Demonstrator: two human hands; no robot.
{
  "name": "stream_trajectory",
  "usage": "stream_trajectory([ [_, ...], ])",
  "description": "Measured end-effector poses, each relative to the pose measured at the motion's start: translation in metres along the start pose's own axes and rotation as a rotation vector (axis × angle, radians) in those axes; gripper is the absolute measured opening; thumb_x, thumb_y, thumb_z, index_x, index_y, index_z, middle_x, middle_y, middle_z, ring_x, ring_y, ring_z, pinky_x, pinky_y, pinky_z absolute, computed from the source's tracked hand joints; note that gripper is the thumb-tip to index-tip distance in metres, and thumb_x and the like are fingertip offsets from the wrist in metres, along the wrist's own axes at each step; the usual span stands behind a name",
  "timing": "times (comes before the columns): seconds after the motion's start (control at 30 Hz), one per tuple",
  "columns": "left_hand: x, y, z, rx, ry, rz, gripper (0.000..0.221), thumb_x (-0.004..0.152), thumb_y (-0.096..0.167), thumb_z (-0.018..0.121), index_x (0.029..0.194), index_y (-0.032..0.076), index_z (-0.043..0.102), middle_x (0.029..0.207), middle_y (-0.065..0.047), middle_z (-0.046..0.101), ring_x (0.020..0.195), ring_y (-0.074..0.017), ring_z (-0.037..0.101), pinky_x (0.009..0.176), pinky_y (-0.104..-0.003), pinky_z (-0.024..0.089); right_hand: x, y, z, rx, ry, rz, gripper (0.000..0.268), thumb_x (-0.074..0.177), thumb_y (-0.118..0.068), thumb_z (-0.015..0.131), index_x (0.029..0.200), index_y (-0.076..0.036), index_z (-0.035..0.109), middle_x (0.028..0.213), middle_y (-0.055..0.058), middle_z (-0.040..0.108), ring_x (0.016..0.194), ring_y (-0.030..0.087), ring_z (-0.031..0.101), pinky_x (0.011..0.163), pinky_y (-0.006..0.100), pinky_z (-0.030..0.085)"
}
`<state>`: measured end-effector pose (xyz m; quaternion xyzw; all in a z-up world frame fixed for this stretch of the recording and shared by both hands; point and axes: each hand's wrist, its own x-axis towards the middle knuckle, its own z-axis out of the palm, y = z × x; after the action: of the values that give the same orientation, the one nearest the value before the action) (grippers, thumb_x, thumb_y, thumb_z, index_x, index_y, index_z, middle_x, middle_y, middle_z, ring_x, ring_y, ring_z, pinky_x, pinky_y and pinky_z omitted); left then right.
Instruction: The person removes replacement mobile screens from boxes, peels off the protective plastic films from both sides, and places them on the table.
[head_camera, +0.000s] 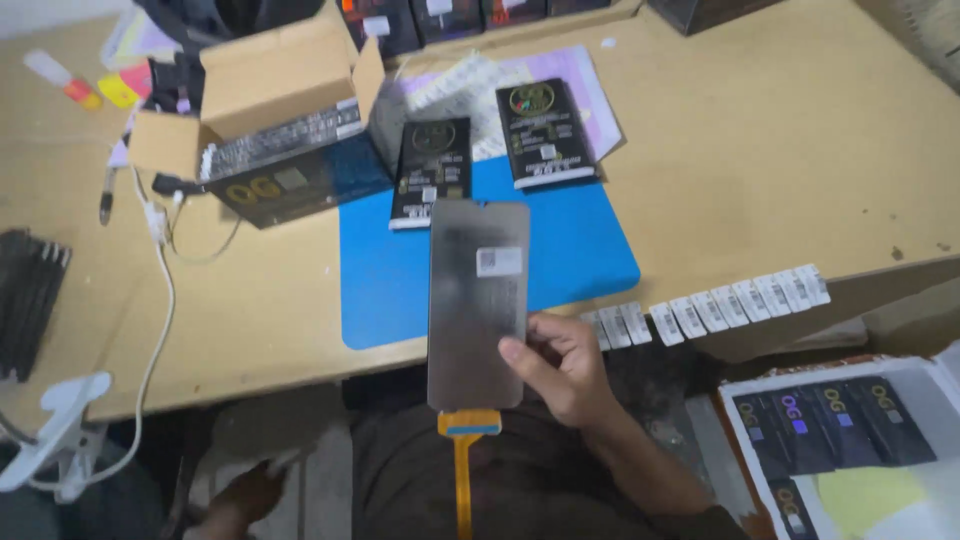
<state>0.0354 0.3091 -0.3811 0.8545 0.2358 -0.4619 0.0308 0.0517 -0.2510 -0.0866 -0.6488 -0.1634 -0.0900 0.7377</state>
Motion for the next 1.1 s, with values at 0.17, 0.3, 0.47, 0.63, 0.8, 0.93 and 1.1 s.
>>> stream_trajectory([
  [0.17, -0.275, 0.142, -0.026, 0.175, -0.001, 0.435, 0.039, 0.092, 0.023, 0.046, 0.130, 0.025, 0.058, 0.116, -0.007, 0.073, 0.094, -0.0324, 0.073, 0.071, -0.044, 0.057, -0.004, -0.006, -0.006, 0.038, 0.121, -0.048, 0.021, 0.095, -0.014, 0.063, 0.102, 0.004, 0.073, 0.084, 0.007, 0.072, 0.068, 0.013, 0.061, 0.059, 0.025, 0.048],
  [0.3, -0.407, 0.158, -0.071, 0.063, 0.678, 1.251, 0.043, 0.103, 0.038, 0.050, 0.135, 0.010, 0.062, 0.118, -0.008, 0.075, 0.102, -0.0337, 0.067, 0.092, -0.044, 0.047, -0.006, -0.011, -0.005, 0.088, 0.241, -0.089, 0.020, 0.093, -0.014, 0.063, 0.097, 0.004, 0.072, 0.080, 0.006, 0.070, 0.066, 0.012, 0.059, 0.061, 0.025, 0.045],
  [0.47, -0.450, 0.195, -0.091, -0.187, 1.257, 1.788, 0.013, 0.095, 0.011, 0.072, 0.088, 0.008, 0.062, 0.091, -0.010, 0.064, 0.083, -0.0275, 0.066, 0.075, -0.039, 0.052, 0.001, -0.010, 0.012, 0.201, 0.253, 0.030, 0.023, 0.093, -0.018, 0.062, 0.096, 0.004, 0.069, 0.089, 0.012, 0.072, 0.069, 0.018, 0.062, 0.058, 0.024, 0.045],
  [0.63, -0.414, 0.225, -0.099, -0.068, 1.632, 1.825, 0.016, 0.096, 0.003, 0.071, 0.090, 0.015, 0.063, 0.107, -0.007, 0.062, 0.096, -0.0240, 0.060, 0.085, -0.040, 0.048, 0.001, -0.022, 0.037, 0.166, 0.177, 0.162, 0.029, 0.092, -0.020, 0.061, 0.068, -0.010, 0.049, 0.056, -0.001, 0.040, 0.050, 0.010, 0.033, 0.048, 0.024, 0.023],
  [0.8, -0.403, 0.242, -0.122, -0.210, 2.006, 1.779, 0.026, 0.100, 0.013, 0.064, 0.076, 0.022, 0.062, 0.081, 0.004, 0.060, 0.078, -0.0165, 0.058, 0.085, -0.038, 0.048, 0.008, -0.038, 0.066, 0.380, 0.120, 0.129, 0.022, 0.092, -0.016, 0.061, 0.094, 0.005, 0.063, 0.080, 0.017, 0.066, 0.059, 0.018, 0.063, 0.049, 0.027, 0.050],
  [0.93, -0.351, 0.256, -0.102, -0.424, 2.178, 1.786, 0.017, 0.089, 0.013, 0.079, 0.079, 0.024, 0.071, 0.090, 0.002, 0.074, 0.082, -0.0179, 0.067, 0.084, -0.039, 0.053, 0.017, -0.053, 0.080, 0.315, 0.127, 0.029, 0.020, 0.088, -0.015, 0.062, 0.078, 0.002, 0.059, 0.049, 0.010, 0.054, 0.043, 0.012, 0.058, 0.042, 0.023, 0.046],
  [1.1, -0.279, 0.255, -0.059, -0.489, 1.022, 1.937, 0.020, 0.097, 0.013, 0.064, 0.080, 0.005, 0.061, 0.067, -0.014, 0.058, 0.059, -0.0354, 0.064, 0.050, -0.045, 0.054, 0.001, -0.002, 0.040, 0.073, 0.246, 0.023, 0.030, 0.087, -0.018, 0.059, 0.063, 0.000, 0.055, 0.034, 0.007, 0.034, 0.030, 0.009, 0.037, 0.036, 0.019, 0.029],
])
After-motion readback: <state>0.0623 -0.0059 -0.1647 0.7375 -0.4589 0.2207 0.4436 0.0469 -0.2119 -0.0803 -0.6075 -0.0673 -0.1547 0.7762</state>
